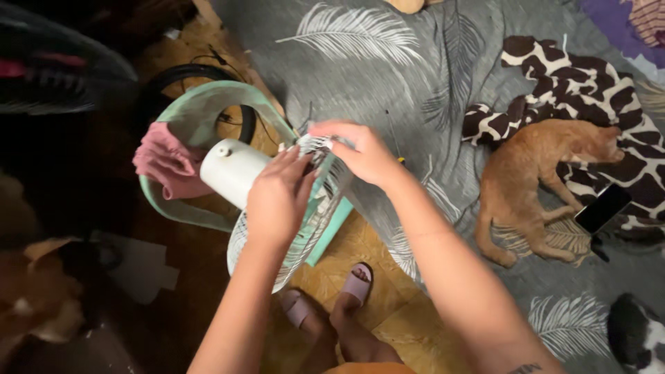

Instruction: The person disassembles a desk fan by using a screwdriver to remove a screw from the rim, then pulls off the front grill and unscrews the center nut by hand to remove the fan blades.

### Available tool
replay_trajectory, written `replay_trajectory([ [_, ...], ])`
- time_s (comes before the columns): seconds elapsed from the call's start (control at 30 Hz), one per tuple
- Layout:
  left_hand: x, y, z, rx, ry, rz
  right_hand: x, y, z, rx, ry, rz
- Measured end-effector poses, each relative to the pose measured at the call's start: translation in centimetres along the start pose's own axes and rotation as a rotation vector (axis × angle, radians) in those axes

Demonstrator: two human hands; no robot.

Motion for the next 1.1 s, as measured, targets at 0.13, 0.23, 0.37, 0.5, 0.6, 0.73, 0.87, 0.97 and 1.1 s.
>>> replay_trajectory([
  [0.13,0.7,0.1,0.4,0.006,0.057,0.004,1.3,-0.6,1.1,0.14,-0.13,0.039],
  [0.23,0.8,0.1,0.8,0.008,0.084,-0.01,1.3,-0.8,1.0,0.131,-0.105,0.044],
  [0.37,0.8,-0.3,1.2,-0.001,0.068,0.053,1.4,-0.9,1.6,0.089,-0.004,0.085],
  [0.5,0.5,-1.2,1.1,0.029,0.011,0.052,3.4,-0.7,1.7,0.058,-0.066,0.247],
  [0.6,-0.3,-2.8,2.2,-0.012,0.018,-0.047,5.5,-0.8,1.5,0.084,-0.224,0.431],
  [0.73,-0.7,-5.4,4.6,-0.017,-0.059,-0.159,7.6,-0.5,2.1,0.118,-0.325,0.622],
  [0.87,-1.0,-6.3,6.5,-0.036,-0.106,-0.262,8.7,0.1,2.1,0.173,-0.462,0.694],
  [0.97,-1.0,-5.8,6.9,-0.087,-0.106,-0.264,9.5,0.3,1.9,0.247,-0.552,0.783],
  [1.1,-0.5,-5.5,6.8,-0.116,-0.119,-0.244,9.6,0.6,0.9,0.336,-0.657,0.913],
])
Point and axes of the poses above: each hand's wrist, its own z-axis away from the middle knuckle, its own y-axis out of the palm, x = y × z, the point moved 2 cm from there along -z, towards the middle knuckle, and after that the axes turned 11 degrees about -x, right-handed, at the moved point
